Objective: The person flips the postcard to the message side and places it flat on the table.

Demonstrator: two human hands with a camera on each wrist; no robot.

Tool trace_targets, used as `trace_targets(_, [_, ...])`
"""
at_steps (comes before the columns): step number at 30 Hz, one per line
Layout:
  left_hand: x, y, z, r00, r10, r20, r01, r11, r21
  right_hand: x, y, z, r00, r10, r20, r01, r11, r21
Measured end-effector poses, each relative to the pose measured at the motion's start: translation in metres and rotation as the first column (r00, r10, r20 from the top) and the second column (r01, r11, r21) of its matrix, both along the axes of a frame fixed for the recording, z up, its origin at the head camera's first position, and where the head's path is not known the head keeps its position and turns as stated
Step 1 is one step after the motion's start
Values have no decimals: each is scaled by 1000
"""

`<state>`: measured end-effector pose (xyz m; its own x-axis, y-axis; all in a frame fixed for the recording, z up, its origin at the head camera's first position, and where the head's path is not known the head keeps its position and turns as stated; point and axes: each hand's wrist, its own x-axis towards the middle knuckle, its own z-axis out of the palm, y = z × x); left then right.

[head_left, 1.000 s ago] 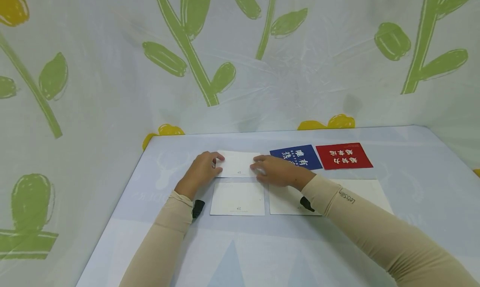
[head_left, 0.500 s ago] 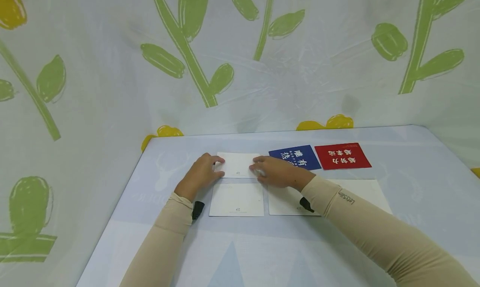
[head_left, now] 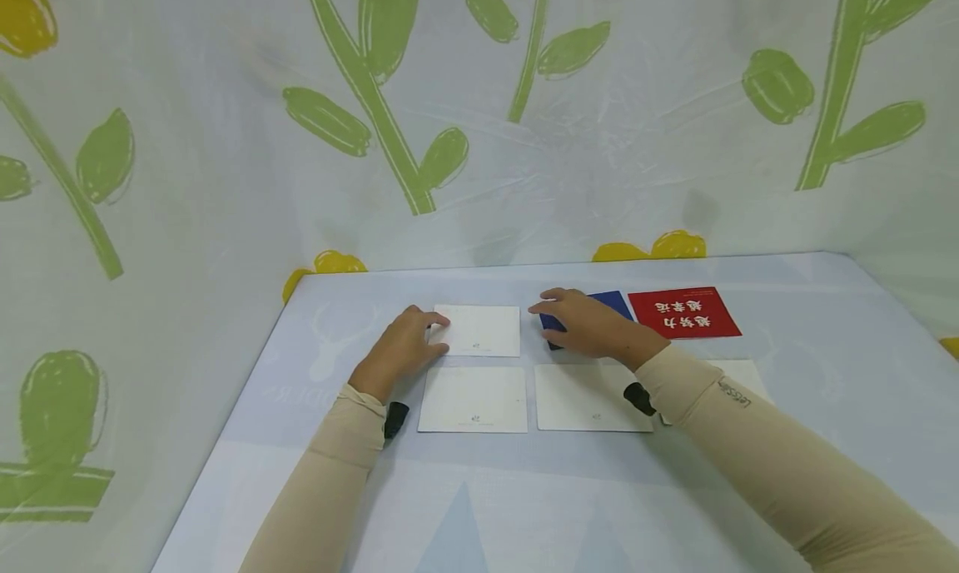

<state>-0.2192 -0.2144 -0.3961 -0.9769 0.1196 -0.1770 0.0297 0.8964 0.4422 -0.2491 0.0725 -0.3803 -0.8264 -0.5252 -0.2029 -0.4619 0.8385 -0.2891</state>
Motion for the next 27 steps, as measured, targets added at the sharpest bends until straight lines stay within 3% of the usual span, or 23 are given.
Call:
trace_targets(9, [2,-2,-1,1000,-22,-1,22,1000,-14,-1,33,-6,996,-87,-22,87,996,36])
trace_targets(17, [1,-2,0,1000,-2,23,2,1000,-13,-1,56,-11,995,-96,4,95,994,56])
trace_targets(27, [0,0,-1,1000,-5,26,5,1000,-19,0,65,-11,995,-90,41,87,993,81])
